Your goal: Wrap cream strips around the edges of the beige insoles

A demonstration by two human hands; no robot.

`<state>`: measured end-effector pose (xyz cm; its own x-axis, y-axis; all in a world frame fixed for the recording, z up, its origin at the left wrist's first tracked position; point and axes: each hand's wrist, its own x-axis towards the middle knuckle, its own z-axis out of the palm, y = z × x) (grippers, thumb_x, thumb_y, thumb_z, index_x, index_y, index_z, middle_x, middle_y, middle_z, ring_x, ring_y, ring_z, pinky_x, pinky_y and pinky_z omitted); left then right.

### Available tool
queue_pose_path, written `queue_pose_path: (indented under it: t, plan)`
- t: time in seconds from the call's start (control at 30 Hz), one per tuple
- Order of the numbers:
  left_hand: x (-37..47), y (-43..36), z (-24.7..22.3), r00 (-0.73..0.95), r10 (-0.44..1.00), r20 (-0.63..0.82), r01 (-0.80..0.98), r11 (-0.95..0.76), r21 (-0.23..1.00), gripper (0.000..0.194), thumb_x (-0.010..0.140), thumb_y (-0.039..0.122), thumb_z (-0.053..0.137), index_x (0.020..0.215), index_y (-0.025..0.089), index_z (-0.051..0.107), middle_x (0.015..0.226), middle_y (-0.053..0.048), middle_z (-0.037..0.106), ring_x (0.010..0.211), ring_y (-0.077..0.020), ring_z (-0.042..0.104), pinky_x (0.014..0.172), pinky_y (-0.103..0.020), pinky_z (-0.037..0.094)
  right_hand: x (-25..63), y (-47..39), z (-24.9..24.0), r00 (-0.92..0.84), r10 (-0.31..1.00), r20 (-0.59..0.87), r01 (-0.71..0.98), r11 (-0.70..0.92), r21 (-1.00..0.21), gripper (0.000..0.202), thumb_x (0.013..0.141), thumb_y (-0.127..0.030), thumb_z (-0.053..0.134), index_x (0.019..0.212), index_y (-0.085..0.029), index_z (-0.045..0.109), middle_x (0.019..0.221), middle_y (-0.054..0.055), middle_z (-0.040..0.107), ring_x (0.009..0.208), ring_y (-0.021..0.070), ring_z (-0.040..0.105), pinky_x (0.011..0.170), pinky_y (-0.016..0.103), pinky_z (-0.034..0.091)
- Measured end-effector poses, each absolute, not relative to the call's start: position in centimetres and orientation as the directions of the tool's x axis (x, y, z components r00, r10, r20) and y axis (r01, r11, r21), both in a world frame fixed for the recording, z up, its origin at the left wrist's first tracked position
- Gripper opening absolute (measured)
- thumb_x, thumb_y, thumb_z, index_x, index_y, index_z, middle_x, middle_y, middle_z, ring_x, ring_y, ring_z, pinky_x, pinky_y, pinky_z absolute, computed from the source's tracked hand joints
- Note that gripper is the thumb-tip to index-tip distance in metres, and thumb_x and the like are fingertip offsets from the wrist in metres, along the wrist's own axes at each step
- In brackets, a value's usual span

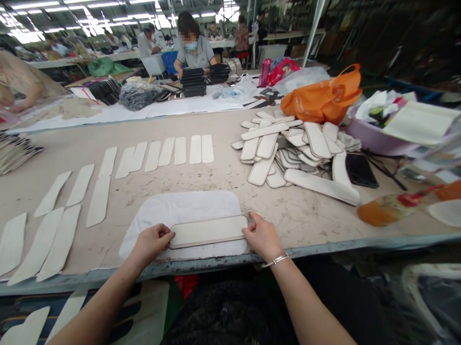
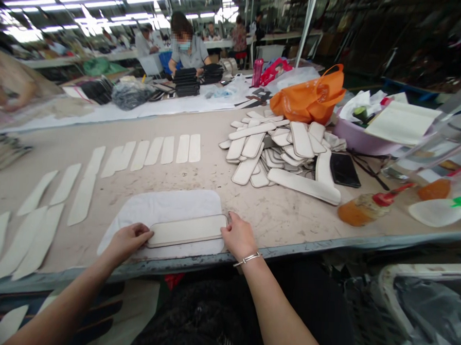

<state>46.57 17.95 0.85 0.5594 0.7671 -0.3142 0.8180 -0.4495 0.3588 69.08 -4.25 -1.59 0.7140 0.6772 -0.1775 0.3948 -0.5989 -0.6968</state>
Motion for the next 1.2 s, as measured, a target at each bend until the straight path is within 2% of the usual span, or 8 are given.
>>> queue_pose_path:
  t: [0.33, 0.53, 0.7, 0.8, 0.87, 0.93, 1.03, 1.2]
  plan:
    - [46.5, 17.9, 1.0, 0.544, 0.786, -0.293, 0.811, -0.405, 0.422, 0.023, 0.068, 0.041, 0.053, 0.067, 0.019, 0.057, 0.051, 0.001, 0.059, 0.054, -0.0157, 0.056, 0.056, -0.026, 0.036, 69.1, -4.2, -2.0, 0.712, 0.677, -0.187, 0.401, -0.611, -0.683, 0.049, 0.075, -0.026, 0.057, 0.123, -0.015, 0.051, 0.073, -0.001, 0.066, 0.070, 0.0154, 0.060, 0.071, 0.025, 0.040]
    - [45.9, 18.0, 0.8, 0.531, 0.804, -0.267, 0.814, -0.396, 0.426, 0.028, 0.069, 0.043, 0.054, 0.081, 0.018, 0.055, 0.054, 0.001, 0.060, 0.057, -0.0163, 0.058, 0.058, -0.026, 0.038, 69.1, -4.2, -1.9, 0.698, 0.692, -0.182, 0.420, -0.602, -0.679, 0.049, 0.075, -0.026, 0.056, 0.123, -0.015, 0.050, 0.072, -0.002, 0.066, 0.070, 0.0151, 0.061, 0.070, 0.025, 0.040]
    - [45.0, 17.4, 0.4, 0.546, 0.815, -0.195, 0.793, -0.428, 0.433, 0.029, 0.072, 0.042, 0.053, 0.088, 0.018, 0.054, 0.065, 0.001, 0.061, 0.062, -0.0154, 0.058, 0.060, -0.026, 0.040, 69.2, -4.2, -1.8, 0.698, 0.692, -0.183, 0.424, -0.606, -0.673, 0.048, 0.075, -0.026, 0.057, 0.121, -0.015, 0.051, 0.073, -0.001, 0.067, 0.071, 0.0153, 0.060, 0.069, 0.025, 0.040]
    - [44.2, 16.8, 0.2, 0.587, 0.809, -0.037, 0.729, -0.508, 0.458, 0.028, 0.077, 0.041, 0.050, 0.093, 0.018, 0.054, 0.075, -0.001, 0.061, 0.067, -0.0151, 0.058, 0.065, -0.028, 0.044, 69.2, -4.2, -1.8, 0.699, 0.692, -0.182, 0.431, -0.610, -0.665, 0.048, 0.075, -0.026, 0.057, 0.121, -0.015, 0.051, 0.072, -0.001, 0.066, 0.070, 0.0155, 0.060, 0.070, 0.025, 0.040]
    - [43.8, 16.2, 0.0, 0.652, 0.742, 0.157, 0.619, -0.640, 0.455, 0.024, 0.080, 0.037, 0.050, 0.094, 0.018, 0.056, 0.089, -0.006, 0.060, 0.079, -0.0167, 0.059, 0.074, -0.030, 0.047, 69.1, -4.2, -1.8, 0.696, 0.696, -0.179, 0.441, -0.611, -0.657, 0.048, 0.076, -0.027, 0.057, 0.121, -0.015, 0.051, 0.072, -0.001, 0.066, 0.071, 0.0159, 0.060, 0.070, 0.025, 0.040]
    - [43.6, 15.5, -0.2, 0.755, 0.586, 0.295, 0.454, -0.791, 0.410, 0.022, 0.082, 0.031, 0.050, 0.098, 0.019, 0.059, 0.102, -0.009, 0.058, 0.095, -0.0192, 0.056, 0.085, -0.034, 0.045, 69.1, -4.2, -1.9, 0.696, 0.697, -0.174, 0.451, -0.612, -0.649, 0.047, 0.076, -0.027, 0.056, 0.122, -0.015, 0.051, 0.072, -0.001, 0.066, 0.071, 0.0163, 0.060, 0.070, 0.026, 0.039]
    - [43.5, 14.9, -0.7, 0.875, 0.372, 0.311, 0.262, -0.902, 0.343, 0.023, 0.083, 0.025, 0.050, 0.104, 0.020, 0.060, 0.104, -0.010, 0.058, 0.100, -0.0203, 0.053, 0.088, -0.037, 0.045, 69.0, -4.2, -2.0, 0.696, 0.698, -0.171, 0.460, -0.615, -0.640, 0.047, 0.076, -0.027, 0.056, 0.121, -0.015, 0.051, 0.073, -0.001, 0.066, 0.071, 0.0160, 0.059, 0.069, 0.026, 0.040]
    - [42.9, 15.5, -2.0, 0.886, 0.342, 0.312, 0.235, -0.913, 0.334, 0.022, 0.086, 0.022, 0.047, 0.100, 0.020, 0.064, 0.094, -0.008, 0.061, 0.090, -0.0168, 0.056, 0.082, -0.032, 0.048, 69.0, -4.2, -2.0, 0.686, 0.706, -0.175, 0.463, -0.610, -0.643, 0.046, 0.077, -0.028, 0.056, 0.121, -0.015, 0.052, 0.073, -0.002, 0.065, 0.069, 0.0151, 0.059, 0.069, 0.026, 0.040]
